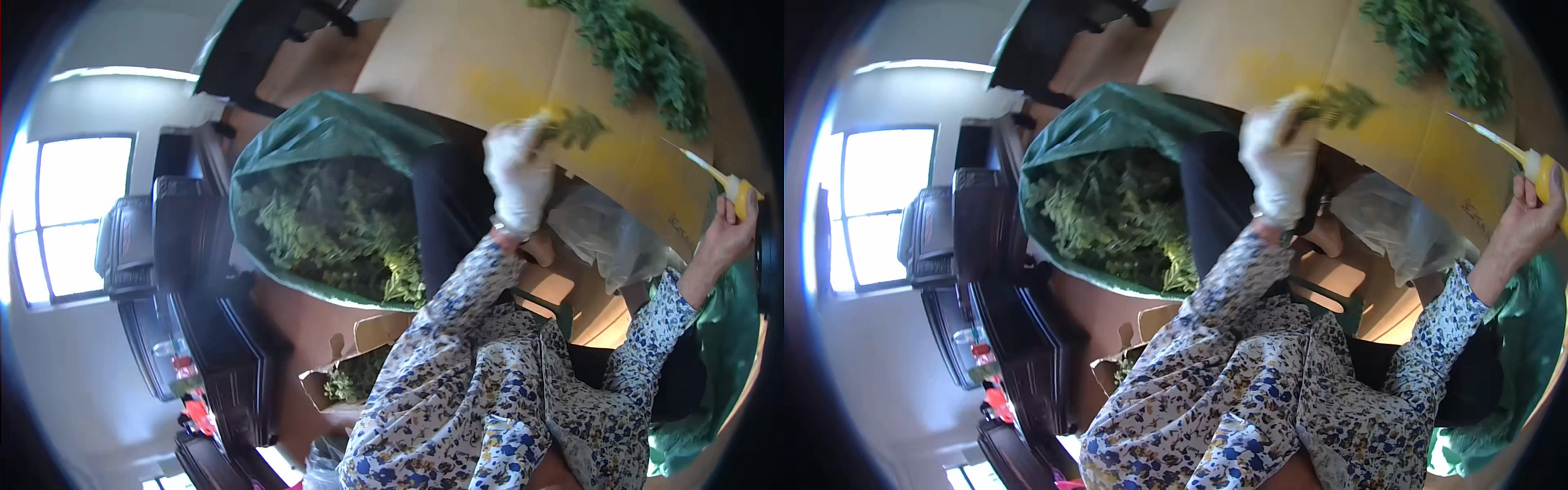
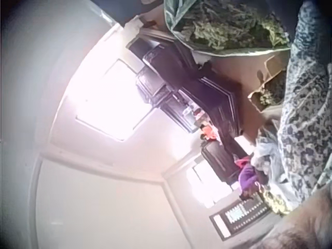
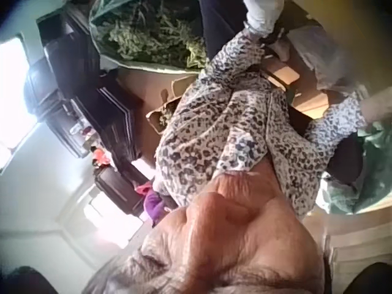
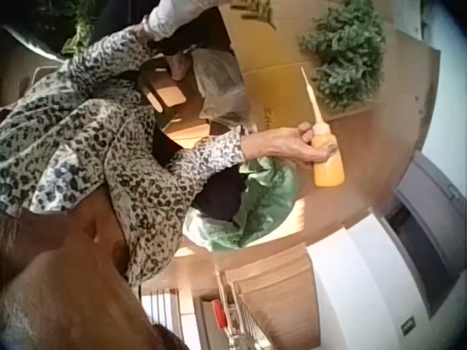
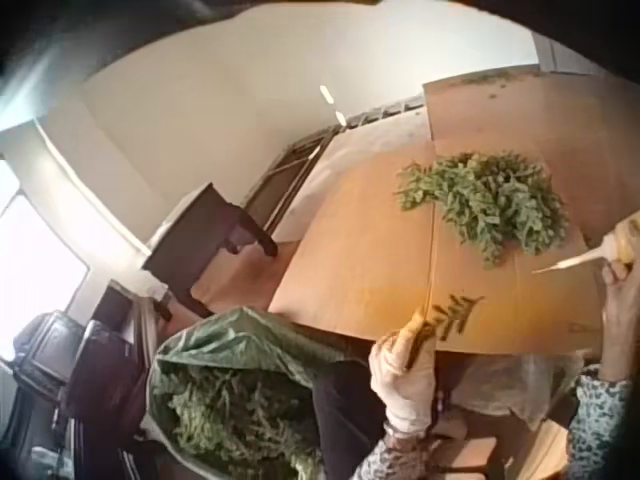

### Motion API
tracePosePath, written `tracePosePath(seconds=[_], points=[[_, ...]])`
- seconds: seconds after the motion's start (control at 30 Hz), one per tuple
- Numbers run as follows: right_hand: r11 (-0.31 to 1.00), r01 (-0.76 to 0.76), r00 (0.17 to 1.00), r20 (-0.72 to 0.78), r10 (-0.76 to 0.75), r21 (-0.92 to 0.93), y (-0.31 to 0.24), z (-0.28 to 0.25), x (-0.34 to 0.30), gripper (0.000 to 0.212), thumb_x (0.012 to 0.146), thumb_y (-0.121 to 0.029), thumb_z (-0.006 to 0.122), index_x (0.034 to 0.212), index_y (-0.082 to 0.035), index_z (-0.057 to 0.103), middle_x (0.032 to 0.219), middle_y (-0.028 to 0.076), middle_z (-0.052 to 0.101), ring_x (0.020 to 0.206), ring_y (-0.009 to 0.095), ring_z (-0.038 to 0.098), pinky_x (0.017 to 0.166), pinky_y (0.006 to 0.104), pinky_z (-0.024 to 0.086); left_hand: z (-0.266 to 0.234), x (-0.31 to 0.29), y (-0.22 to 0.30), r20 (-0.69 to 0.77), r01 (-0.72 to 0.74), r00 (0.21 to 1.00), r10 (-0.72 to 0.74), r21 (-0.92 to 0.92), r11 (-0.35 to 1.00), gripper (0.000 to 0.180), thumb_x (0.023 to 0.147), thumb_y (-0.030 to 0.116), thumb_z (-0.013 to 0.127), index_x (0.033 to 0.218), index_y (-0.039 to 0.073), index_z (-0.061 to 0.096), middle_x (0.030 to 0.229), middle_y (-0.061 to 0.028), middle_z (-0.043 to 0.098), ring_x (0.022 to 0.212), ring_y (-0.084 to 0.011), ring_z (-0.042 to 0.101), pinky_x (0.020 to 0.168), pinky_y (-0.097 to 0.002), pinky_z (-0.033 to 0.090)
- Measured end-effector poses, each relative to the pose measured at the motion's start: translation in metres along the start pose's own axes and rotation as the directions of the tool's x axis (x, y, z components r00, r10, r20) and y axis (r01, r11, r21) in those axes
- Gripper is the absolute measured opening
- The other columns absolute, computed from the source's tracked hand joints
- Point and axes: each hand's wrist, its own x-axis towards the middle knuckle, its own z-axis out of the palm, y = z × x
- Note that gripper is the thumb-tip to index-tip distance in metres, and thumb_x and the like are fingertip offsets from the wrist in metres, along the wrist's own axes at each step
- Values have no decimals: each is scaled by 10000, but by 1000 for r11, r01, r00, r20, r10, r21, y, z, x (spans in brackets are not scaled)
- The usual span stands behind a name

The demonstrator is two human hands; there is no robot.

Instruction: Applying glue to small green plant sprigs using a squeeze bottle

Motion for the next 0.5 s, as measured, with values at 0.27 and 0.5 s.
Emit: tracePosePath(seconds=[0.27,0.5], points=[[943,-218,961,223,163,250,2,54,-17,187,843,-145,584,895,31,552,725,29,502,485,64,289,558,214,324,-307,46,-82,-521,352,822,-230,147,924,378,774,63,654,1133,-30,578,1063,-127,623,913,-206,598,843,-297,455],[954,-186,980,109,164,235,-15,59,-36,183,828,-188,583,912,-25,576,690,-8,452,490,59,301,512,230,319,-309,53,-68,-227,185,972,65,902,391,731,750,237,680,1355,24,329,1324,-258,396,1259,-373,345,1062,-448,251]])
